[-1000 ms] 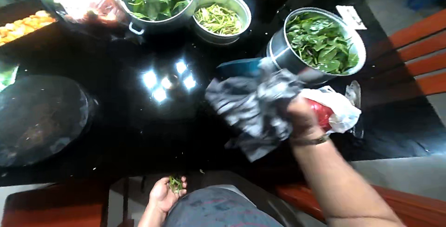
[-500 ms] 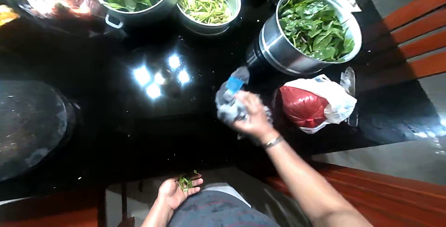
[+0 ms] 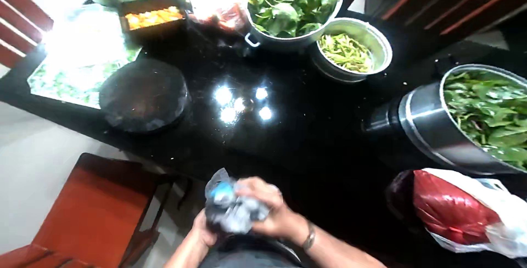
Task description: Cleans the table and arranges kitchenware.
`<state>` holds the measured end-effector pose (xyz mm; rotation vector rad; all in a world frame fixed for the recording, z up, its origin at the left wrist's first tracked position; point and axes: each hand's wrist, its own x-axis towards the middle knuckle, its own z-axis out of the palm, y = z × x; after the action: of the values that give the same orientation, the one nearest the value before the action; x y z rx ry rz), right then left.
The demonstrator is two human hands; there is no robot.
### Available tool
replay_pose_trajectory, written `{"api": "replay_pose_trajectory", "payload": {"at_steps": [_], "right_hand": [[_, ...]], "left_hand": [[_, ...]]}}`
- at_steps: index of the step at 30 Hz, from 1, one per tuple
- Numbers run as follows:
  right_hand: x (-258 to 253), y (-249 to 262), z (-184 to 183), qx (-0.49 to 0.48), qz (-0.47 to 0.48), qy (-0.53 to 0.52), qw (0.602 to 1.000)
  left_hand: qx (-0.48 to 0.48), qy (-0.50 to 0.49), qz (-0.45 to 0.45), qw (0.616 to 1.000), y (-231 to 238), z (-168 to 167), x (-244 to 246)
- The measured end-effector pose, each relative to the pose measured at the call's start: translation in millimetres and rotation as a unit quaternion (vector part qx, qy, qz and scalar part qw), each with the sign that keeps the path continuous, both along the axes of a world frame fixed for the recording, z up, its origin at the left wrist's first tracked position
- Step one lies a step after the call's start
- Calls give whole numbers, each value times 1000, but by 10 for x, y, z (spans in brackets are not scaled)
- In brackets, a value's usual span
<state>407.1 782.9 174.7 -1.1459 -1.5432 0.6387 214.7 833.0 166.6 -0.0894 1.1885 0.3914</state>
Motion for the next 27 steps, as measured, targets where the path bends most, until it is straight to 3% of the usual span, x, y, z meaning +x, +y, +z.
{"api": "replay_pose_trajectory", "payload": {"at_steps": [3, 5, 7, 10, 12, 13, 17, 21, 23, 25, 27], "right_hand": [[640, 328, 413, -12, -142, 100, 985], [1154, 498, 486, -40, -249, 115, 961], [1691, 685, 330, -94, -325, 60, 939], [2117, 1026, 17, -263, -359, -135, 885], [1894, 1311, -48, -295, -359, -233, 854], [1689, 1419, -78, -277, -345, -259, 859], [412, 1695, -281, -129, -226, -284, 923], [-915, 1673, -206, -97, -29, -277, 955], [-1161, 1618, -143, -63, 88, -251, 962], [-1206, 1590, -29, -56, 194, -193, 960], [-1165, 1660, 198, -55, 217, -107, 969]], "left_hand": [[16, -92, -43, 995, 222, -188, -240], [40, -94, 5, 995, 325, -244, -376], [60, -54, 84, 993, 458, -239, -467], [79, 27, 205, 975, 713, -198, -522], [83, 81, 279, 953, 886, -186, -508], [81, 99, 309, 942, 957, -186, -500], [82, 119, 372, 917, 1143, -158, -444], [119, 109, 387, 908, 1156, -146, -513], [178, 111, 358, 910, 1046, -170, -624], [277, 141, 269, 912, 900, -213, -807], [431, 103, 233, 866, 778, -515, -990]]}}
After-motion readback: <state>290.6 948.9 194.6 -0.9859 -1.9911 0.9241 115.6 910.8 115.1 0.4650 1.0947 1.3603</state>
